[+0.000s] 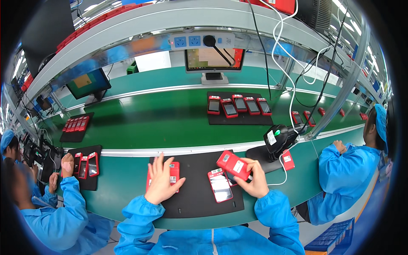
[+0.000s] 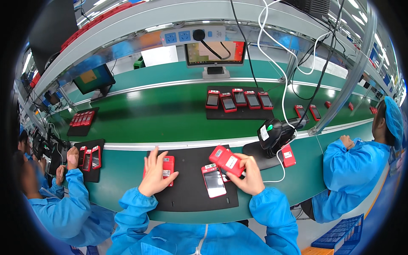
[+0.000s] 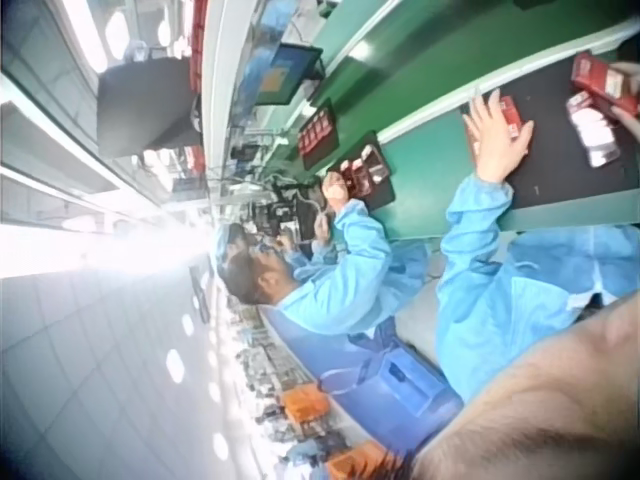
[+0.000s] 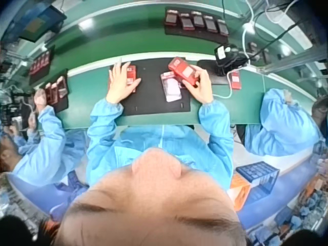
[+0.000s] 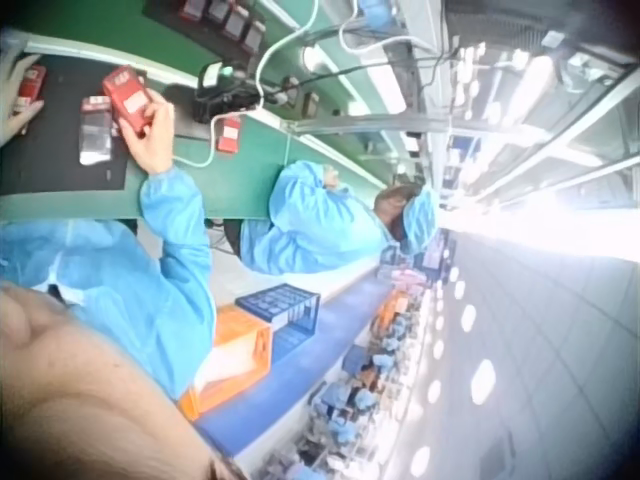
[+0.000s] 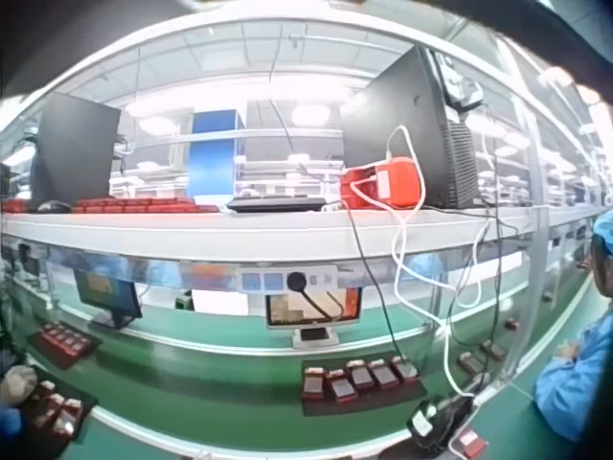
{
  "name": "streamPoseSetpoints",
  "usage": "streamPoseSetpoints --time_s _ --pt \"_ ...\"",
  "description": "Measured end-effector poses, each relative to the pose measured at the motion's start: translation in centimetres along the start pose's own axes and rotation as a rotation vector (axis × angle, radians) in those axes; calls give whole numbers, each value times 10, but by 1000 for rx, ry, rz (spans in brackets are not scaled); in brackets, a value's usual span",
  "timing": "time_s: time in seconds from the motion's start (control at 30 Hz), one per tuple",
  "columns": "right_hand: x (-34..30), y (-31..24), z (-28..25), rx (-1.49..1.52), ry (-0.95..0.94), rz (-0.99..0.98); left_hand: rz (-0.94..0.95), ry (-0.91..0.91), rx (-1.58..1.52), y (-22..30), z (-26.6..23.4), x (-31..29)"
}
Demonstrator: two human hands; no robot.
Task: The person tests handheld electronic devices by plugging a cable into each device by hand, turning it over, unplugging the cable, and arranging the devices on a mat.
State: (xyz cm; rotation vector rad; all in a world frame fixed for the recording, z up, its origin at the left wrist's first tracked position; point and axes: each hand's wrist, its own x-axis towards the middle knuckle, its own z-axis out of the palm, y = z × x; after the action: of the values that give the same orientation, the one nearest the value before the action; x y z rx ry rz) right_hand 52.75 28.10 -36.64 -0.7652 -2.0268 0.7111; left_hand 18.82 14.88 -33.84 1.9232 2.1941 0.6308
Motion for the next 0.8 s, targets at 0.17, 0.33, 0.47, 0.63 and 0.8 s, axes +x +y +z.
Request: streamPoseSetpoints --time_s 0.17,0.33,0.47,0.63,0.8 --pt "26 -25 14 65 -269 -192 147 -73 -701 41 7 29" --pt "40 -20 35 177 -299 -240 118 29 -1305 65 46 39" --pt "31 -14 37 169 -265 -256 210 23 -1364 64 63 33" --pt "23 -7 27 162 -250 -218 249 -5 -1245 72 65 32" --pt "23 -12 24 82 -186 -233 277 92 -1255 71 68 28"
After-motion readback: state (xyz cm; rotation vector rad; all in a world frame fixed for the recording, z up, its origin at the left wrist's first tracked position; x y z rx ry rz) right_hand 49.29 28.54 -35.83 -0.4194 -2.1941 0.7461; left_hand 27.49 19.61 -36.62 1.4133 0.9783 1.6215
